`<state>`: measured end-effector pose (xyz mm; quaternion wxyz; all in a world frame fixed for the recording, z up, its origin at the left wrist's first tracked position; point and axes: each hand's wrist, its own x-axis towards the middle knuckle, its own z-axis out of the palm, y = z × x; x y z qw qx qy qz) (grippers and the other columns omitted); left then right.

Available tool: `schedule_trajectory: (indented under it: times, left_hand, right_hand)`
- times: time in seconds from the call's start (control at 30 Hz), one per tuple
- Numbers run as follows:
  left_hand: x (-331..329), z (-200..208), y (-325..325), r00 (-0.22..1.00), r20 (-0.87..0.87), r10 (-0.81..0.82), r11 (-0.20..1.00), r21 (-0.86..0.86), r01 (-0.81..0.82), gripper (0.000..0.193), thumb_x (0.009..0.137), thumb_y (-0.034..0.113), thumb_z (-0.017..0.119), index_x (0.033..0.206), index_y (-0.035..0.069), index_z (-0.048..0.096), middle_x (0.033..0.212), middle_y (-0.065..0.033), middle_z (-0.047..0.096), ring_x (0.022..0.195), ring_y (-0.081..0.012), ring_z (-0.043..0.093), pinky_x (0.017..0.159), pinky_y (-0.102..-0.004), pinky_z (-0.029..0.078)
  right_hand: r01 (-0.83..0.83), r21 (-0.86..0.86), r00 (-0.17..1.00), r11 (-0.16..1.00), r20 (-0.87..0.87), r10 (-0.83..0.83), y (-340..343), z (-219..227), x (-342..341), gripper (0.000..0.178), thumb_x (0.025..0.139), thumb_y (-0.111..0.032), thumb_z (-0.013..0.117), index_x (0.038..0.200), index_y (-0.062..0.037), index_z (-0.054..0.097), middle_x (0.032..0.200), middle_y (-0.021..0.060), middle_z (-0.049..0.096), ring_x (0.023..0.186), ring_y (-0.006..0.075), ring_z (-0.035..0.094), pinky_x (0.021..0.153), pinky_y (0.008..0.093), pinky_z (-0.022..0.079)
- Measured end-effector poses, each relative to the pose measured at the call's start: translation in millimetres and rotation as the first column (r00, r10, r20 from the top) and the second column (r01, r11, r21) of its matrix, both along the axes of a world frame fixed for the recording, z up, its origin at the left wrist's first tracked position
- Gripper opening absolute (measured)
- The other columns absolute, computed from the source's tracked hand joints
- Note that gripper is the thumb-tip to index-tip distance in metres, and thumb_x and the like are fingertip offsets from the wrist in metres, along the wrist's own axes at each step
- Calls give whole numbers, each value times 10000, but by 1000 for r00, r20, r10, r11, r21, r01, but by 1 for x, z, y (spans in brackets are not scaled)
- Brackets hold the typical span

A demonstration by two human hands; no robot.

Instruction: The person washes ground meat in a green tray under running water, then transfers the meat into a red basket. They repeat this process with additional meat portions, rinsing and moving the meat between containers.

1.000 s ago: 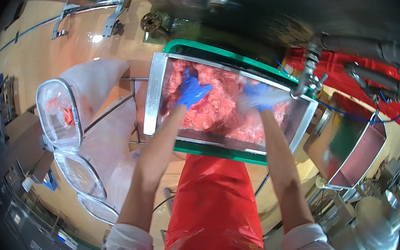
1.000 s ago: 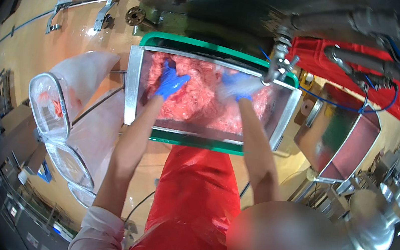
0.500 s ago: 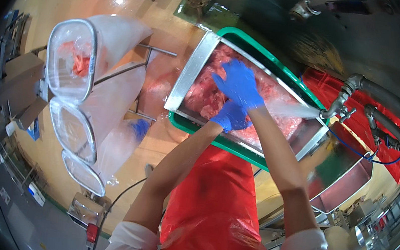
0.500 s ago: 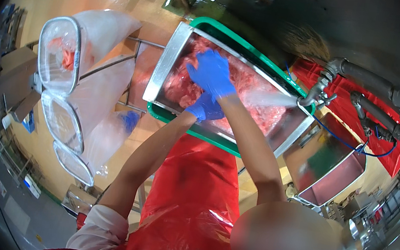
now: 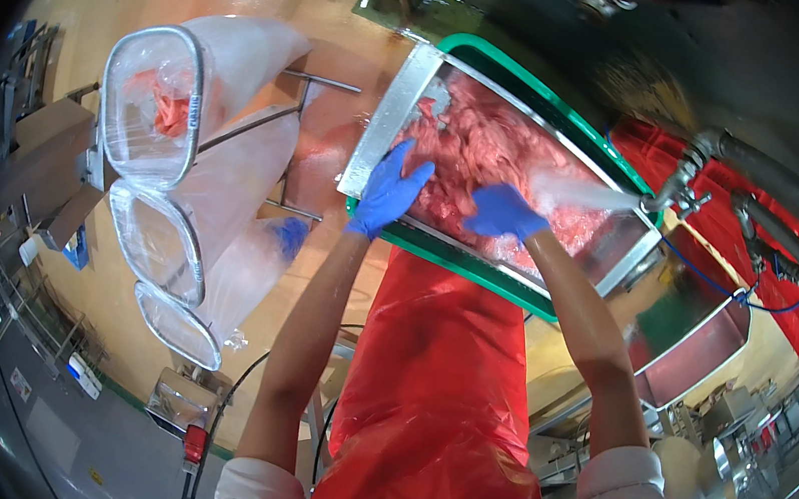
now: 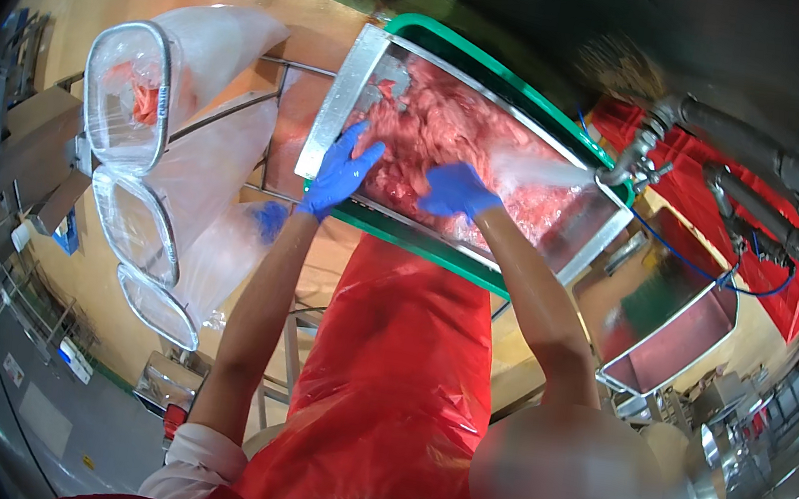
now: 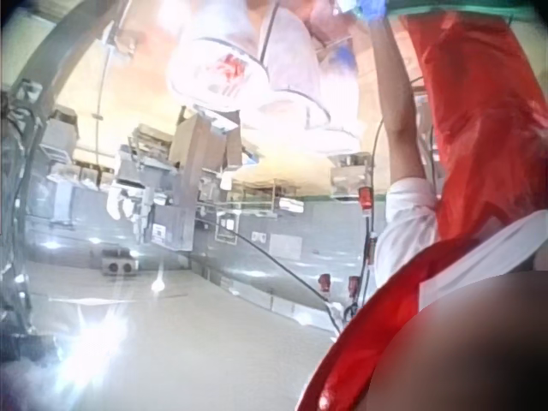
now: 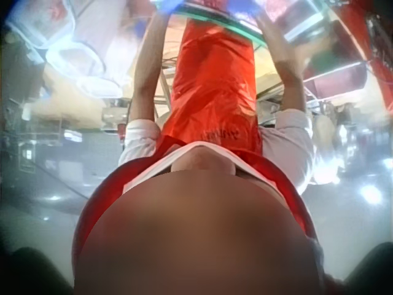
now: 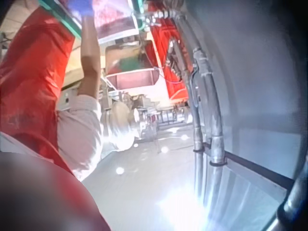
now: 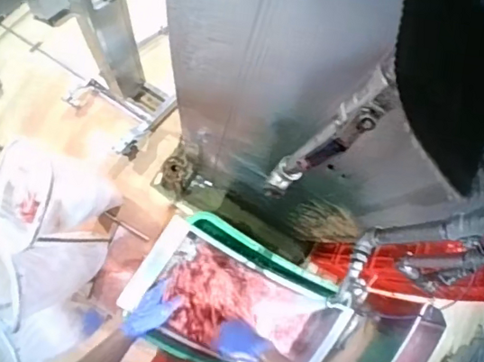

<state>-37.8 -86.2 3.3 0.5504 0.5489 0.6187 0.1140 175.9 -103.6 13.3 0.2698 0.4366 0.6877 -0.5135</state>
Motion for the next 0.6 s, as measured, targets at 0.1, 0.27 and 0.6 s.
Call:
schedule_trajectory:
  times: [0.1, 0.27, 0.6]
  left_hand:
    - [6, -41, 2, 989, -124, -84, 995, -57, 77, 822, 813, 408, 621, 1371, -59, 238, 1400, -240, 317, 1316, -301, 304, 1066, -362, 277]
    - [29, -98, 7, 979, -114, 168, 891, -408, -200, 954, 753, 503, 648, 1386, -51, 199, 1403, -212, 321, 1296, -300, 335, 1044, -368, 316]
    - [80, -109, -39, 542, 105, 834, 225, -961, -160, 482, 934, 441, 362, 1284, 128, 466, 1280, -34, 486, 1145, -201, 476, 972, -332, 403]
  right_hand:
    - [522, 211, 833, 826, -331, -442, -107, -11, 58, 309, 761, -293, 639, 863, -2, 626, 804, 181, 625, 784, 293, 607, 721, 370, 477]
    - [959, 247, -40, -141, -376, -926, -186, -42, 108, 322, 744, -152, 679, 1028, -20, 603, 925, 101, 628, 828, 201, 597, 734, 341, 475]
    - [541, -587, -740, -603, 9, -673, -107, -95, 20, 370, 931, -292, 446, 1204, -55, 523, 1148, 79, 541, 1028, 165, 481, 937, 300, 369]
